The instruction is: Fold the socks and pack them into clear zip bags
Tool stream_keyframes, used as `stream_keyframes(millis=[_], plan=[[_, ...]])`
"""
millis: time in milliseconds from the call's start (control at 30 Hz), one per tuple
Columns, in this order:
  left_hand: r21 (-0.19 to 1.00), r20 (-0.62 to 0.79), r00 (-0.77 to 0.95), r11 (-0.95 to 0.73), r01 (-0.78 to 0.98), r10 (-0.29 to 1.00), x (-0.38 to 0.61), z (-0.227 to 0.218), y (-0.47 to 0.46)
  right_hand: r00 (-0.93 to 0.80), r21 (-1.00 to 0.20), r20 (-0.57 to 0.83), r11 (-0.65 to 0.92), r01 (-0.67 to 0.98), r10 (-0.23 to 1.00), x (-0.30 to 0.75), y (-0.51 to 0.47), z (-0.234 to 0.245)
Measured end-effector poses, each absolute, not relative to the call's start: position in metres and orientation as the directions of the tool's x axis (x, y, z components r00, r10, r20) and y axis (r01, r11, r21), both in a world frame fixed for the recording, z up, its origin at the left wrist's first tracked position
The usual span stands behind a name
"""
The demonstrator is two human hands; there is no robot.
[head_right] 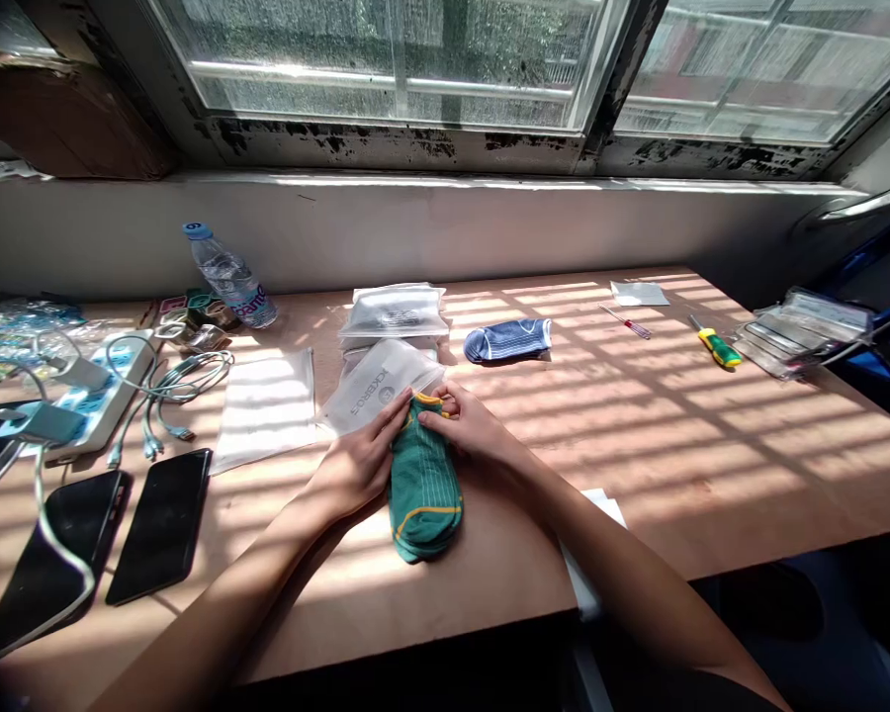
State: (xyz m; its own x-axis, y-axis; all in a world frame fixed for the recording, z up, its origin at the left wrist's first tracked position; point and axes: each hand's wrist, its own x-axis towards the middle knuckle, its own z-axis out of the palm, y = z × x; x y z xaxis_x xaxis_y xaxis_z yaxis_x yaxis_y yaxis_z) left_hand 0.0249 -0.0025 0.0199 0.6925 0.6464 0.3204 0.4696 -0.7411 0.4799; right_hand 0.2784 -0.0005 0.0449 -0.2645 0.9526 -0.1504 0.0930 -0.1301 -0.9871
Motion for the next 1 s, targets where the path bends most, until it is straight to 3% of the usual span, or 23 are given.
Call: stream_keyframes(millis=[200,367,600,800,1000], plan=[[0.487,0.335,0.742,-0.781,0.391,0.580,0.023,0.024,-0.004,0.029,-0.990,-0.136,-0.137,0.029,0.990,0.274,0.004,0.043],[0.513,0.336,0.724,-0.761,0.397,0.603,0.023,0.025,-0.005,-0.163,-0.983,-0.170,-0.155,0.097,0.972,0.275,0.002,0.044],[0.542,0.337,0.769,-0.780,0.312,0.542,0.024,0.032,-0.008,-0.121,-0.995,-0.085,-0.078,0.058,0.989,0.270,0.001,0.037],[0.565,0.330,0.731,-0.746,0.354,0.597,0.024,0.027,-0.009,-0.265,-0.997,-0.035,-0.017,0.073,0.964,0.275,0.000,0.038],[0.570,0.323,0.706,-0.725,0.387,0.631,0.021,0.028,-0.012,-0.235,-0.997,0.052,0.062,0.036,0.971,0.277,-0.001,0.036]])
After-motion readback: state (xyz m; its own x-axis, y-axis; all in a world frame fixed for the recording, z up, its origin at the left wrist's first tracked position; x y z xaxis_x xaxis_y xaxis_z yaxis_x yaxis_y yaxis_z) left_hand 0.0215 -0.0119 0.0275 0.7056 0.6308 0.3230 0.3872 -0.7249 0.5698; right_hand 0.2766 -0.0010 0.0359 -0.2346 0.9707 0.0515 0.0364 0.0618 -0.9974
